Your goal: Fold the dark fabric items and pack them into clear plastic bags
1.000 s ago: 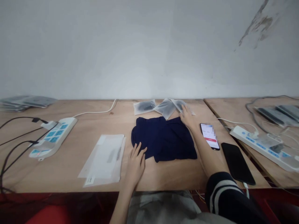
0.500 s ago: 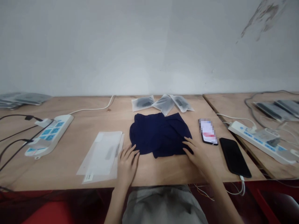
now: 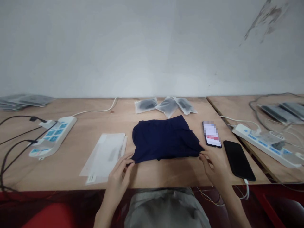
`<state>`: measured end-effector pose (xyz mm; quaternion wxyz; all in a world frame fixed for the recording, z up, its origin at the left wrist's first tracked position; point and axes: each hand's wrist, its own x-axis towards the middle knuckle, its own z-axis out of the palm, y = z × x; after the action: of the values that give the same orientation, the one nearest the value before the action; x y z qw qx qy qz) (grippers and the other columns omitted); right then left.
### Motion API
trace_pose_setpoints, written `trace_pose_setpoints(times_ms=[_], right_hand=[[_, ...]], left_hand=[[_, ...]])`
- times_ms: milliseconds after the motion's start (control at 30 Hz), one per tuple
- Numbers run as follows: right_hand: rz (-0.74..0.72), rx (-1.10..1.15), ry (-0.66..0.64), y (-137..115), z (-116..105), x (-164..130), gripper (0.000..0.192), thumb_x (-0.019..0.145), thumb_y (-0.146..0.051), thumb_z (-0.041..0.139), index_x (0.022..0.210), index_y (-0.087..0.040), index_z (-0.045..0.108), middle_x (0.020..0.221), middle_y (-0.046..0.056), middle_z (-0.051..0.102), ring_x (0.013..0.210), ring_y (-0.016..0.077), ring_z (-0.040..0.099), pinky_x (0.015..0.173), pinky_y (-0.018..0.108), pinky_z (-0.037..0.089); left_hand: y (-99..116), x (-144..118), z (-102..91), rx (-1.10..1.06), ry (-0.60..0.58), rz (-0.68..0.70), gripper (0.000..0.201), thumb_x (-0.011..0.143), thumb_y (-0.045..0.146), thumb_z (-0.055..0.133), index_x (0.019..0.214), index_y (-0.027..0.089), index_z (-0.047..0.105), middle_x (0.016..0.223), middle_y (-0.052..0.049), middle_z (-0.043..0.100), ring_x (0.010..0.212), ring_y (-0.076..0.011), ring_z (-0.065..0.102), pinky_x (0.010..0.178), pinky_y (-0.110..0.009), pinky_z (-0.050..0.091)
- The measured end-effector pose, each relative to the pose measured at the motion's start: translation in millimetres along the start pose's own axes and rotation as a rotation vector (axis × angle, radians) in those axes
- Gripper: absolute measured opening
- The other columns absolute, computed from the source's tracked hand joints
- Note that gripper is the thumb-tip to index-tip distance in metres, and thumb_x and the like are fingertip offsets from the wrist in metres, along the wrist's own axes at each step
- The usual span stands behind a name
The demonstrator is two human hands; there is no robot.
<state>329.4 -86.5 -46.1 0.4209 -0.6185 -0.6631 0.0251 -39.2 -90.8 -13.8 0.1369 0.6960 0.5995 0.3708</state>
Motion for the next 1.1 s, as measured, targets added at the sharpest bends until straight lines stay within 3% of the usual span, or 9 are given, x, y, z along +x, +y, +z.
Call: trace_pose_setpoints(times_ms=[133,267,433,533,700,800,933,1000,1100], right_hand=[[-0.022,0.012,-0.05,9.1,-11.4,-31.0,0.019,0.093,-0.036,0.051,0.098,-0.027,0.067,0.1,0.008,0.076,0.092,0.0274,0.072,0.081,0.045,0.059],[0.008,-0.071,-0.056,5.8,-21.1,-41.6,0.021,0.095,-0.036,0.048,0.101,-0.028,0.067,0.096,0.008,0.075,0.089,0.0285,0.071,0.08,0.046,0.056],[0.011,-0.082,0.04,5.0,-15.4,-4.1,0.023,0.096,-0.037,0.048,0.102,-0.027,0.068,0.097,0.009,0.074,0.09,0.0277,0.07,0.084,0.043,0.053],[0.004,-0.065,-0.063,13.2,1.2,40.0,0.028,0.097,-0.038,0.045,0.101,-0.025,0.069,0.1,0.008,0.074,0.091,0.0269,0.07,0.083,0.04,0.052],[0.001,-0.091,-0.247,26.5,41.8,115.4,0.031,0.098,-0.036,0.043,0.099,-0.021,0.069,0.097,0.008,0.075,0.09,0.0274,0.069,0.08,0.037,0.049],[0.016,-0.173,-0.283,26.5,57.5,134.9,0.03,0.096,-0.035,0.046,0.107,-0.018,0.068,0.1,0.012,0.073,0.093,0.029,0.067,0.08,0.037,0.047],[0.092,-0.328,-0.141,15.5,51.4,110.9,0.033,0.095,-0.034,0.046,0.113,-0.014,0.066,0.113,0.018,0.066,0.098,0.0307,0.063,0.081,0.038,0.044],[0.251,-0.414,-0.059,8.1,42.5,85.0,0.034,0.097,-0.035,0.042,0.11,-0.014,0.065,0.104,0.018,0.067,0.089,0.0285,0.063,0.073,0.035,0.042],[0.482,-0.408,-0.065,-0.2,34.9,50.7,0.04,0.097,-0.044,0.042,0.111,-0.013,0.063,0.081,0.013,0.067,0.069,0.0247,0.061,0.062,0.032,0.037]], left_hand=[[3.3,-31.7,-8.8,-0.084,-0.126,-0.13,0.021,0.093,0.039,0.049,0.09,0.027,0.065,0.102,-0.004,0.075,0.097,-0.0229,0.071,0.084,-0.035,0.059],[7.9,-41.3,-16.8,-0.086,-0.115,-0.151,0.018,0.087,0.044,0.059,0.089,0.028,0.067,0.091,-0.001,0.076,0.085,-0.0233,0.073,0.077,-0.034,0.061],[10.6,-10.3,-27.6,-0.058,-0.164,-0.083,0.022,0.081,0.042,0.066,0.098,0.03,0.068,0.096,0.0,0.076,0.088,-0.0234,0.072,0.08,-0.036,0.06],[5.0,32.5,-25.7,-0.051,-0.24,-0.052,0.024,0.084,0.04,0.063,0.103,0.027,0.068,0.098,-0.001,0.075,0.076,-0.0193,0.069,0.071,-0.032,0.057],[-21.9,117.3,4.3,-0.031,-0.24,-0.023,0.032,0.087,0.045,0.056,0.104,0.019,0.064,0.089,-0.004,0.071,0.073,-0.0182,0.065,0.069,-0.031,0.054],[-23.0,142.1,26.1,0.173,-0.134,-0.053,0.036,0.089,0.037,0.054,0.117,0.014,0.057,0.108,-0.013,0.067,0.09,-0.0241,0.068,0.08,-0.039,0.055],[12.7,119.2,52.1,0.385,0.009,0.103,0.04,0.093,0.032,0.051,0.127,0.011,0.052,0.137,-0.024,0.051,0.122,-0.0342,0.056,0.098,-0.048,0.048],[38.1,93.8,69.0,0.367,-0.051,0.208,0.034,0.096,0.031,0.047,0.125,0.015,0.055,0.138,-0.018,0.053,0.124,-0.0322,0.054,0.101,-0.048,0.046],[71.1,61.2,100.4,0.3,-0.207,0.327,0.032,0.097,0.03,0.047,0.124,0.018,0.058,0.138,-0.013,0.056,0.127,-0.0297,0.051,0.103,-0.046,0.044]])
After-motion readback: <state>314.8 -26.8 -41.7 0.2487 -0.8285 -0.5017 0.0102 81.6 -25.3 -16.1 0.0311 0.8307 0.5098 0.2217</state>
